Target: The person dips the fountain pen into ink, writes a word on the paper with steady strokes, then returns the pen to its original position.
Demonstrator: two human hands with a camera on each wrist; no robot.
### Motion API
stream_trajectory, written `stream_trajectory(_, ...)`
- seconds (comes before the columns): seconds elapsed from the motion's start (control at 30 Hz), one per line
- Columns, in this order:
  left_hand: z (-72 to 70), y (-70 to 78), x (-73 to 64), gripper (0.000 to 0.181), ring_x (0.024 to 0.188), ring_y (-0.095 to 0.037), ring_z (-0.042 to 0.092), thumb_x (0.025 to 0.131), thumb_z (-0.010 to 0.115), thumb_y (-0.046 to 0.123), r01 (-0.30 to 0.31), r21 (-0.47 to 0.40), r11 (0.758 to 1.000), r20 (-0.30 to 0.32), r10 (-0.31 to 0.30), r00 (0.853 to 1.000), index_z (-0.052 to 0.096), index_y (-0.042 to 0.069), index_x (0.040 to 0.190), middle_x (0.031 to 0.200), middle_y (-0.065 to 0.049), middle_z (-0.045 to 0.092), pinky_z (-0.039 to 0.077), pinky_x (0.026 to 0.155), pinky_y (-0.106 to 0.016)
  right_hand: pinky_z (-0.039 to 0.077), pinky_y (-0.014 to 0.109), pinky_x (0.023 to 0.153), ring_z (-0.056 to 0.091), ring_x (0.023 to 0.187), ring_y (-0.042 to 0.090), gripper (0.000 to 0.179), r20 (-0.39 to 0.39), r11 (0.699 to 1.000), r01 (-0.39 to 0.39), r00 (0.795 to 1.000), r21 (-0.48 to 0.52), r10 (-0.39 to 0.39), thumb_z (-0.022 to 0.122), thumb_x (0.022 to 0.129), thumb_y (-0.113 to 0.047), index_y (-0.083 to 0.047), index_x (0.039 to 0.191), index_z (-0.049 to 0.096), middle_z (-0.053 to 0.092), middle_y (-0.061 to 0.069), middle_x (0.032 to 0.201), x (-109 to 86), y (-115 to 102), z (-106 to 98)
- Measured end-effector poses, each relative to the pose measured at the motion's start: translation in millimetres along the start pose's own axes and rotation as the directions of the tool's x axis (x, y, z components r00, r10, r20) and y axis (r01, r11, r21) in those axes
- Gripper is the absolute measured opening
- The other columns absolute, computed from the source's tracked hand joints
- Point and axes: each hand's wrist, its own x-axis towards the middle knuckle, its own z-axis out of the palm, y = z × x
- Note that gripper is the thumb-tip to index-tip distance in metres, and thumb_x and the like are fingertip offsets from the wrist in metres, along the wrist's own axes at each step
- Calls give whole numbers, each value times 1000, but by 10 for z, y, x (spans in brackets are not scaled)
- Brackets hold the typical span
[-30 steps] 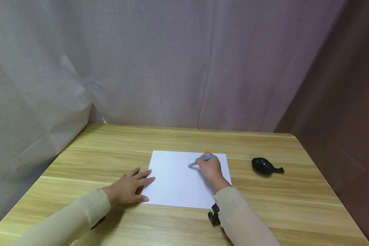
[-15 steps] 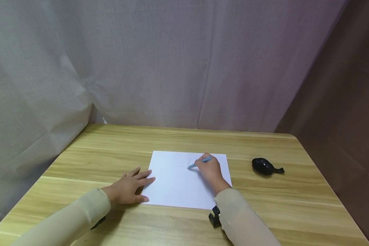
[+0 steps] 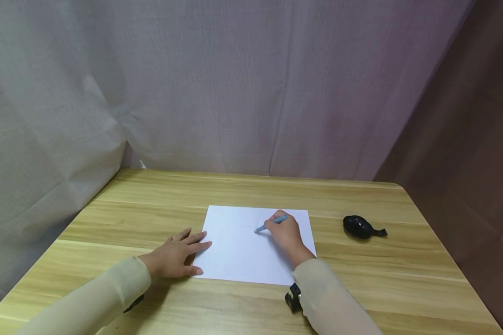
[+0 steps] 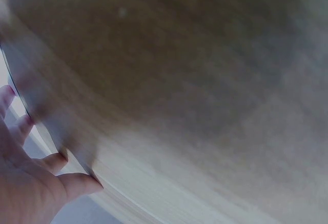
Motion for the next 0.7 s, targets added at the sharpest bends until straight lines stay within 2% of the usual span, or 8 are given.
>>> stream_trajectory(0.2, -8, 11, 5, 73, 145, -43, 10, 85, 63, 57, 4, 3, 1000, 3, -4, 1000, 40, 29, 148, 160, 1, 22, 18, 102, -75, 32, 25, 49, 36, 51, 11, 11, 10, 999, 35, 999, -26, -35, 60, 82, -10, -8, 72, 56, 55, -1, 62, -35, -12, -12)
stream_trajectory(0.47, -2, 15, 18, 73, 145, -43, 10, 85, 63, 57, 2, 2, 1000, 2, -2, 1000, 40, 28, 148, 160, 1, 22, 18, 102, -75, 32, 24, 50, 36, 51, 11, 10, 36, 998, 45, 998, -49, -43, 58, 82, -10, -9, 72, 55, 54, -1, 62, -57, -16, -19)
stream_trajectory(0.7, -1, 6, 30, 72, 145, -44, 10, 86, 64, 56, -1, 2, 1000, 1, 1, 1000, 40, 29, 148, 160, 0, 22, 18, 102, -75, 31, 23, 50, 35, 52, 12, 12, 46, 998, 52, 998, -44, -50, 57, 83, -10, -9, 72, 52, 43, -4, 56, -81, -9, -5)
